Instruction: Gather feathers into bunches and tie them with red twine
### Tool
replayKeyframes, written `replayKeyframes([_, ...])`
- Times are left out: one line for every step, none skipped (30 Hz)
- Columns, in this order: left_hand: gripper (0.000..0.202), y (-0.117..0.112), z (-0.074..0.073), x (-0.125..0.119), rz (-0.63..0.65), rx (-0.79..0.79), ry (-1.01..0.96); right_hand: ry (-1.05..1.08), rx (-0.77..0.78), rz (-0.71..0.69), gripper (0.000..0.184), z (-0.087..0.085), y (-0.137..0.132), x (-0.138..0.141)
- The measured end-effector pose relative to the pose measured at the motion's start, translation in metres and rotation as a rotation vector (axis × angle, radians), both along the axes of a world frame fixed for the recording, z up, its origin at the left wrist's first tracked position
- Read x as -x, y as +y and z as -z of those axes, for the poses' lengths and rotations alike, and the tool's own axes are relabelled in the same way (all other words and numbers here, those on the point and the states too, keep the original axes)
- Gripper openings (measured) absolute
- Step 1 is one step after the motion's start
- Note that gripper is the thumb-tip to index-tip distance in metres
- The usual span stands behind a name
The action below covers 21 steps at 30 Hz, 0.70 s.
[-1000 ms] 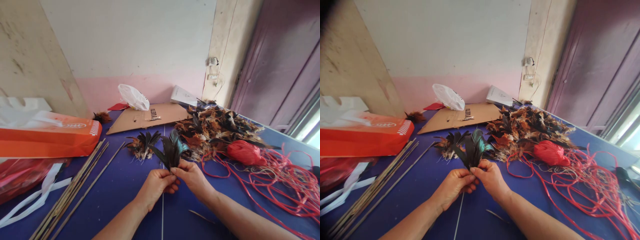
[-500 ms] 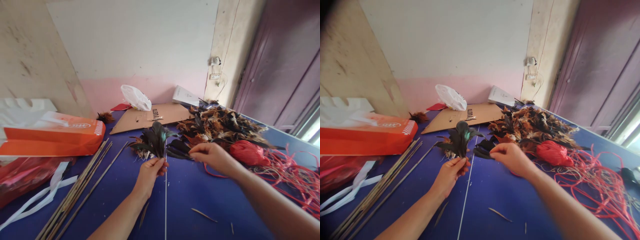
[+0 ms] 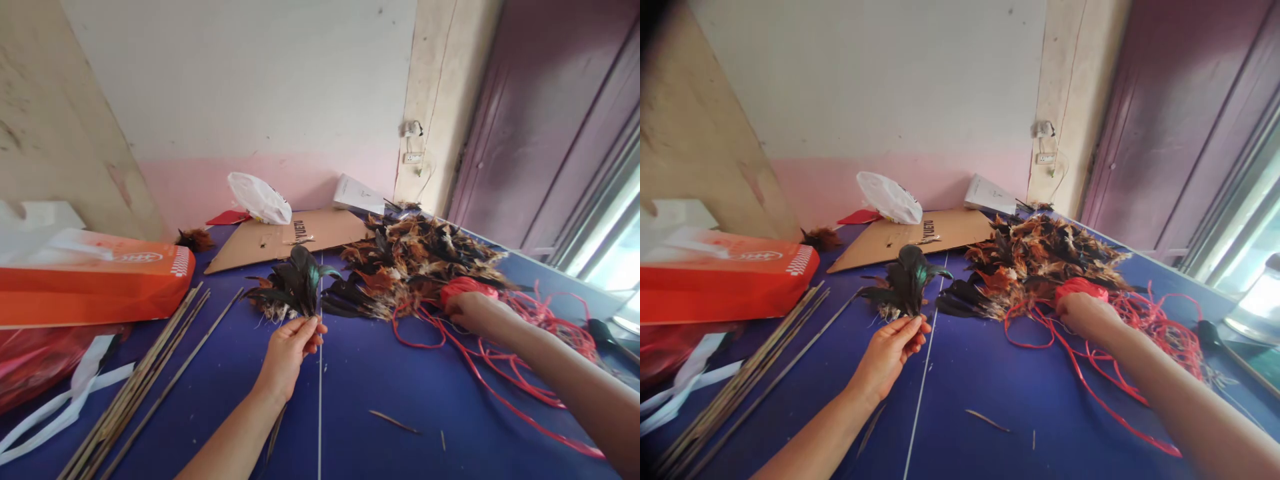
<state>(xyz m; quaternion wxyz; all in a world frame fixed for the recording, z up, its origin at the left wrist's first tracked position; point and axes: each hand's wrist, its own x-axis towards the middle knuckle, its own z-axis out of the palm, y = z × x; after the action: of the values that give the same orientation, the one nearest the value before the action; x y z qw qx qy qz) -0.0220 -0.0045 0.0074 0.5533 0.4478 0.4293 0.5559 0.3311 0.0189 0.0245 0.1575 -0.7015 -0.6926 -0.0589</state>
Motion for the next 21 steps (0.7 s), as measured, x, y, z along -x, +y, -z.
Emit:
replayKeyframes([0.023,0.000,0.000,0.000,0.007,-0.002,-0.001,-0.015,0.064,-0.008,0.013,0.002,-0.002,0.002])
replayKeyframes([0.023,0.000,0.001,0.001,0.014,-0.004,0.000,-0.027,0.114,-0.002,0.014,0.003,-0.004,0.005])
replayKeyframes([0.023,0.000,0.001,0.001,0.021,-0.005,0.003,-0.031,0.146,0.009,0.015,0.003,-0.006,0.009])
replayKeyframes([0.022,0.000,0.001,0.001,0.027,-0.007,0.008,-0.023,0.151,0.021,0.015,0.003,-0.008,0.012])
replayKeyframes([0.022,-0.001,0.001,0.001,0.032,-0.007,0.011,-0.010,0.147,0.026,0.016,0.002,-0.009,0.015])
replayKeyframes([0.022,-0.001,0.001,0.002,0.035,-0.006,0.014,0.002,0.138,0.027,0.016,0.000,-0.009,0.018])
replayKeyframes([0.022,-0.002,0.000,0.002,0.037,-0.004,0.016,0.004,0.122,0.025,0.016,-0.004,-0.010,0.020])
replayKeyframes([0.023,-0.002,0.000,0.001,0.041,-0.003,0.016,0.020,0.113,0.016,0.016,-0.010,-0.010,0.021])
replayKeyframes([0.023,-0.003,-0.001,0.001,0.048,-0.004,0.012,0.074,0.117,0.002,0.016,-0.017,-0.010,0.022])
replayKeyframes([0.024,-0.003,-0.001,0.001,0.059,-0.007,0.006,0.155,0.131,-0.020,0.016,-0.026,-0.010,0.023])
replayKeyframes([0.024,-0.004,-0.002,0.001,0.072,-0.009,-0.002,0.322,0.173,-0.047,0.018,-0.035,-0.011,0.024])
replayKeyframes([0.024,-0.004,-0.002,0.000,0.089,-0.008,-0.013,0.522,0.217,-0.081,0.020,-0.044,-0.013,0.025])
replayKeyframes([0.024,-0.004,-0.003,0.000,0.106,-0.003,-0.026,0.701,0.254,-0.124,0.020,-0.053,-0.014,0.028])
replayKeyframes([0.024,-0.005,-0.003,-0.001,0.122,0.006,-0.042,0.849,0.278,-0.169,0.020,-0.061,-0.016,0.031])
replayKeyframes([0.024,-0.005,-0.003,-0.001,0.136,0.015,-0.059,0.964,0.292,-0.212,0.020,-0.067,-0.018,0.034])
replayKeyframes([0.023,-0.006,-0.004,-0.001,0.146,0.022,-0.078,1.054,0.298,-0.251,0.020,-0.073,-0.020,0.039])
replayKeyframes([0.022,-0.006,-0.004,-0.002,0.157,0.025,-0.096,1.122,0.298,-0.286,0.020,-0.077,-0.022,0.044])
replayKeyframes([0.021,-0.006,-0.005,-0.002,0.169,0.024,-0.113,1.171,0.299,-0.316,0.021,-0.079,-0.024,0.050])
replayKeyframes([0.020,-0.007,-0.007,-0.002,0.184,0.021,-0.128,1.198,0.305,-0.344,0.021,-0.081,-0.026,0.058])
replayKeyframes([0.018,-0.008,-0.008,-0.002,0.203,0.018,-0.143,1.201,0.317,-0.373,0.021,-0.083,-0.028,0.066])
replayKeyframes([0.017,-0.009,-0.010,-0.002,0.226,0.015,-0.157,1.180,0.341,-0.402,0.020,-0.083,-0.031,0.077])
